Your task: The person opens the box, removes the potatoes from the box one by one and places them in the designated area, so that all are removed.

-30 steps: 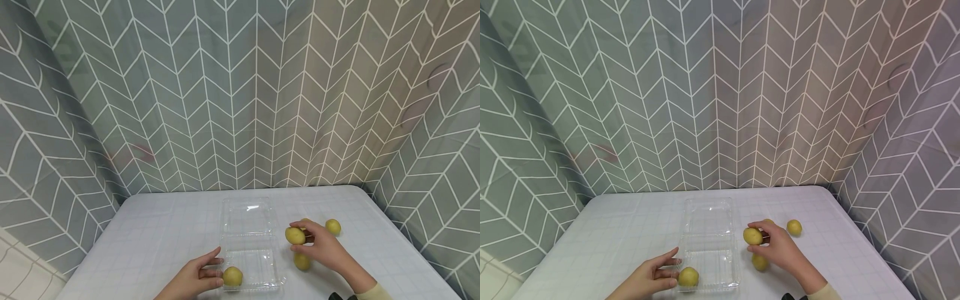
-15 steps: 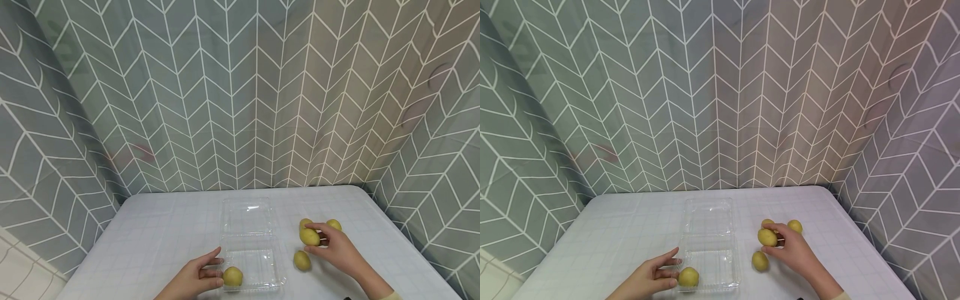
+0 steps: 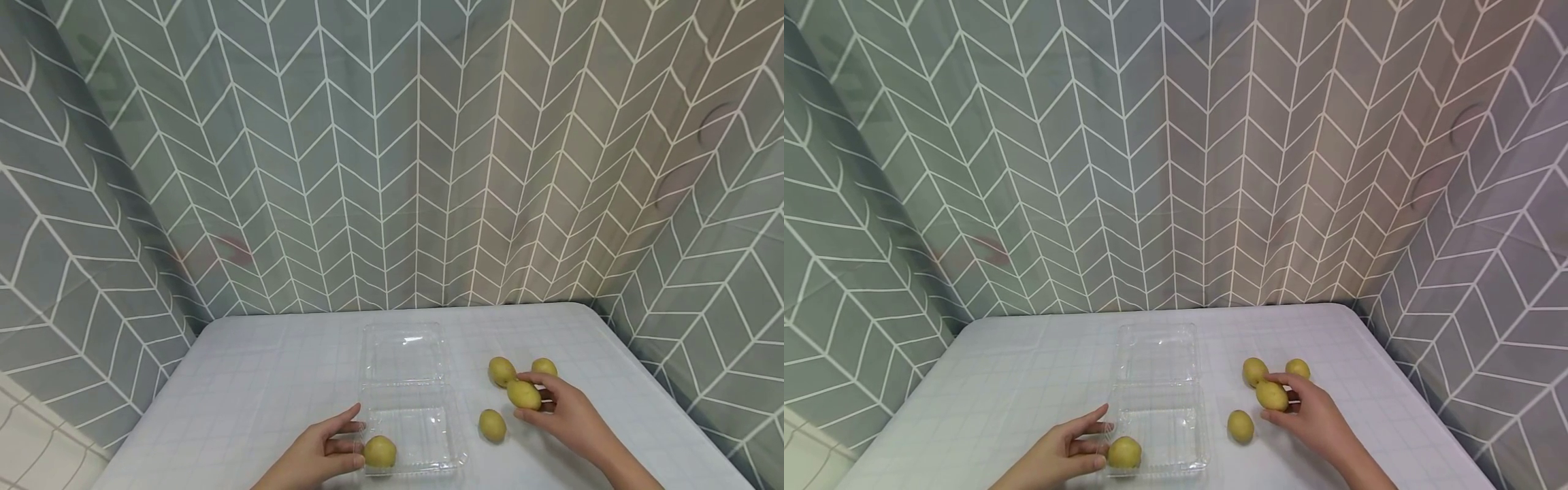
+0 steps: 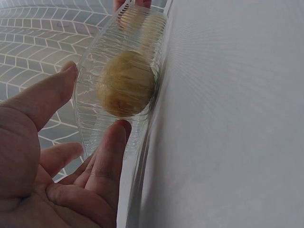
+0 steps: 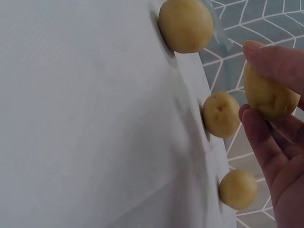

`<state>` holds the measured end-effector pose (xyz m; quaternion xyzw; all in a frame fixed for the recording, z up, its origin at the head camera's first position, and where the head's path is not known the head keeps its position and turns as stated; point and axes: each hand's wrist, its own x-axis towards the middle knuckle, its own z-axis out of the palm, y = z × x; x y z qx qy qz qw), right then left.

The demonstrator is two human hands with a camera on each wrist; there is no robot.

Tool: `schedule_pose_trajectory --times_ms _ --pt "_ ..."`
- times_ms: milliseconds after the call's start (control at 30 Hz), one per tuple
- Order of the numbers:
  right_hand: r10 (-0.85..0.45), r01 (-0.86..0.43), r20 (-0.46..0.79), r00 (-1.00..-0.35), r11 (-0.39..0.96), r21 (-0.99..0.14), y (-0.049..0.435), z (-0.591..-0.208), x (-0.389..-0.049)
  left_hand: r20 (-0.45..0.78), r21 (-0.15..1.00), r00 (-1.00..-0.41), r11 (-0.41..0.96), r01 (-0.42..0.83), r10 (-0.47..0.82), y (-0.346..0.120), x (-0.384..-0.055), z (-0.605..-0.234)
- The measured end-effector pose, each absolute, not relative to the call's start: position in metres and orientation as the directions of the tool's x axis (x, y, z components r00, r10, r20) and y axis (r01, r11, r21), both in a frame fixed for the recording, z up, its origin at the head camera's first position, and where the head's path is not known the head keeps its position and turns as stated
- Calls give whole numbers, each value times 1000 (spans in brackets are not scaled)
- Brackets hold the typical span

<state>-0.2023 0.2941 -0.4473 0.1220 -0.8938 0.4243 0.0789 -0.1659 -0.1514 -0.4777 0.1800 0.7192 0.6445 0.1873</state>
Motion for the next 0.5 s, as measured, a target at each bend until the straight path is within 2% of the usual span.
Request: schedule_pose_trajectory --times_ms 500 --pt "-106 -194 166 -980 664 -722 307 -457 -201 -33 995 -861 100 21 507 -153 -166 -480"
